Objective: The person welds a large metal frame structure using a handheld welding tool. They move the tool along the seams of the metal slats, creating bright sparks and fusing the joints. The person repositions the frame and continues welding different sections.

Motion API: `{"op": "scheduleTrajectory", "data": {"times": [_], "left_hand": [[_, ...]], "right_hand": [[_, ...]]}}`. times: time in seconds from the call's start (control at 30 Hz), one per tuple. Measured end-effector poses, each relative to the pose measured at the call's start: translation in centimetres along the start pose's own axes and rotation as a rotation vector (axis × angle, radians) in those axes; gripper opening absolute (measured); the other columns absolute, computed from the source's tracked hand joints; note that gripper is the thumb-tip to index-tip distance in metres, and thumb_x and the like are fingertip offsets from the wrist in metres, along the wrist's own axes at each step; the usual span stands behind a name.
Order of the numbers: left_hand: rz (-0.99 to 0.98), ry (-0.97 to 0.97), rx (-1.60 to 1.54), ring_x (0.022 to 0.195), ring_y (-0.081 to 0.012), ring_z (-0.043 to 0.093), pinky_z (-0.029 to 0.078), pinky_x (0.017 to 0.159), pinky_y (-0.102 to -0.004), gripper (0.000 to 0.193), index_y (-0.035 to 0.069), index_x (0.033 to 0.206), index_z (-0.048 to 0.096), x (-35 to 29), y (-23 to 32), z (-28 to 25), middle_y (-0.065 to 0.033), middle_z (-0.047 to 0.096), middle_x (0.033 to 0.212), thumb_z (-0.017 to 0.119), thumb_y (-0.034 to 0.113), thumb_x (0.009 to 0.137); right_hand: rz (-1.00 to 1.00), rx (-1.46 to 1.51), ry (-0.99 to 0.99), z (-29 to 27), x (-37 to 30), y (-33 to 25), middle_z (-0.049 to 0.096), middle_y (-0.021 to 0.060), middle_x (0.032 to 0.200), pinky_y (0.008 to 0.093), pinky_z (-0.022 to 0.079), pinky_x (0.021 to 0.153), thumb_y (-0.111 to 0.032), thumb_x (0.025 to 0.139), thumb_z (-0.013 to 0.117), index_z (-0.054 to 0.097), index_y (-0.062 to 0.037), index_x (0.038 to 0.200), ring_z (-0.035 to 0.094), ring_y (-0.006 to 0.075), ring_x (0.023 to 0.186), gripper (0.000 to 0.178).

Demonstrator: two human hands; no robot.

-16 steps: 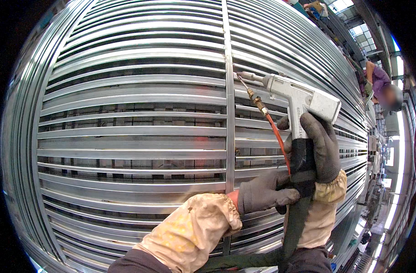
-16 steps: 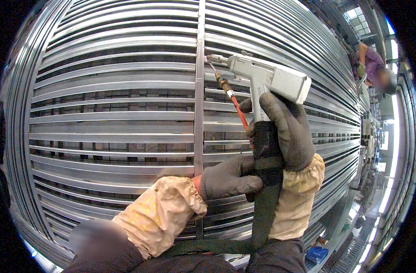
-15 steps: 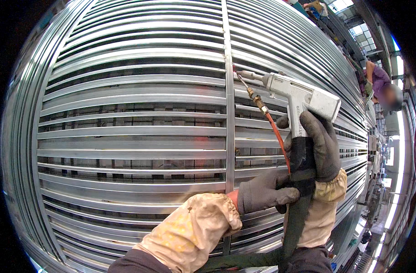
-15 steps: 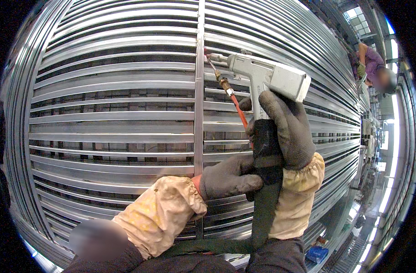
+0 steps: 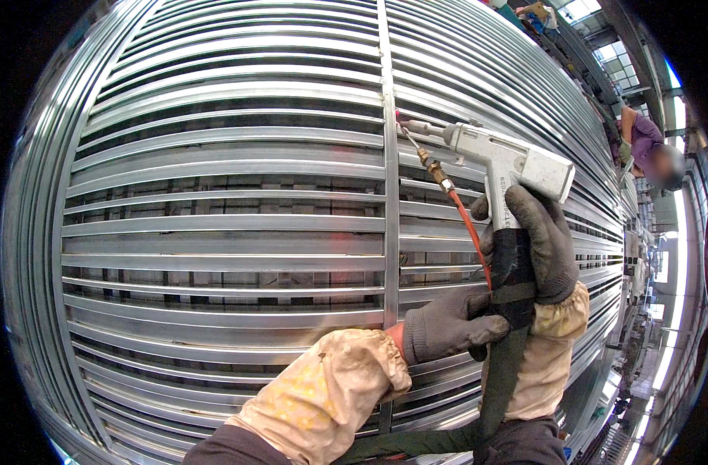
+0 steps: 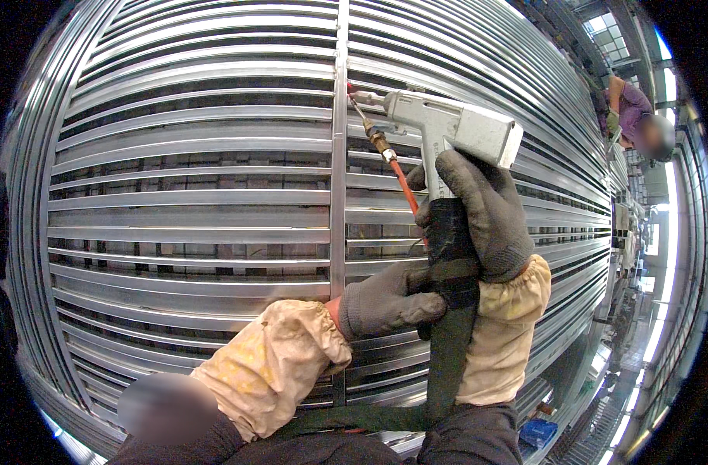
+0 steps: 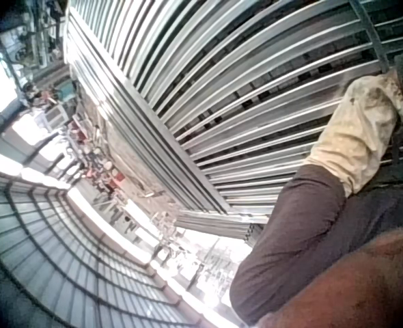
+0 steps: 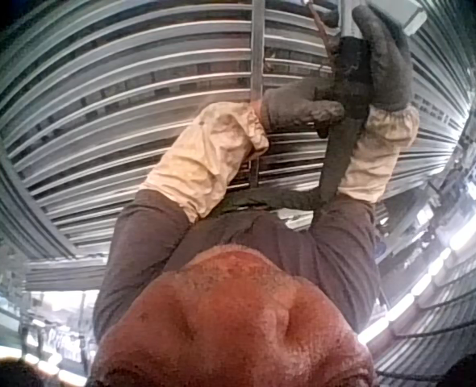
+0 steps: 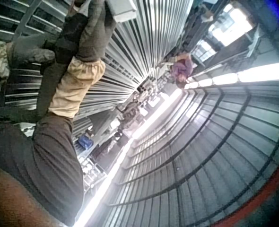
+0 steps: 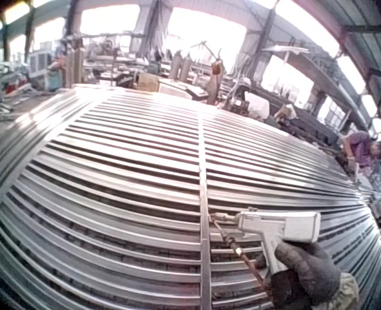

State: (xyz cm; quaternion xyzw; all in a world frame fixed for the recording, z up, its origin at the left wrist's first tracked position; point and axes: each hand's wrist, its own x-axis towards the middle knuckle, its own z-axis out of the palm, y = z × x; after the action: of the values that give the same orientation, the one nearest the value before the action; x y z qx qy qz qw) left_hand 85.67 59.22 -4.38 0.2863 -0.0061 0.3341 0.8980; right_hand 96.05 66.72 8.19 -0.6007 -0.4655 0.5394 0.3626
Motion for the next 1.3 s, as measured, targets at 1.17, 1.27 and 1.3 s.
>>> {"op": "scheduleTrajectory", "data": {"times": [1.17,1.27,1.3], "left_hand": [[-0.029,-0.006,-0.062,0.075,-0.0040,0.054,0.046,0.064,-0.0222,0.044,0.000,0.122,0.055,-0.2,0.1,0.2,0.0020,0.061,0.091,0.068,0.030,0.093],[-0.006,-0.014,-0.061,0.078,-0.0041,0.054,0.046,0.067,-0.0225,0.046,0.000,0.125,0.054,-0.2,0.4,0.5,0.0017,0.062,0.095,0.067,0.030,0.093],[0.003,-0.010,-0.064,0.079,-0.0042,0.054,0.046,0.068,-0.0226,0.046,-0.001,0.126,0.054,-0.2,0.7,0.7,0.0016,0.062,0.097,0.067,0.029,0.094]], "right_hand": [[-0.004,-0.032,0.018,0.4,-0.4,-0.3,0.067,0.0119,0.087,0.0261,0.054,0.049,-0.027,0.094,0.064,0.059,0.0032,0.112,0.065,0.0167,0.059,0.035],[-0.020,-0.034,-0.006,0.3,-0.3,-0.3,0.067,0.0111,0.086,0.0258,0.054,0.048,-0.027,0.094,0.064,0.059,0.0028,0.111,0.065,0.0156,0.059,0.034],[-0.024,-0.034,-0.015,0.3,-0.2,-0.2,0.067,0.0108,0.086,0.0258,0.054,0.048,-0.027,0.094,0.064,0.060,0.0026,0.111,0.065,0.0153,0.059,0.034]]}}
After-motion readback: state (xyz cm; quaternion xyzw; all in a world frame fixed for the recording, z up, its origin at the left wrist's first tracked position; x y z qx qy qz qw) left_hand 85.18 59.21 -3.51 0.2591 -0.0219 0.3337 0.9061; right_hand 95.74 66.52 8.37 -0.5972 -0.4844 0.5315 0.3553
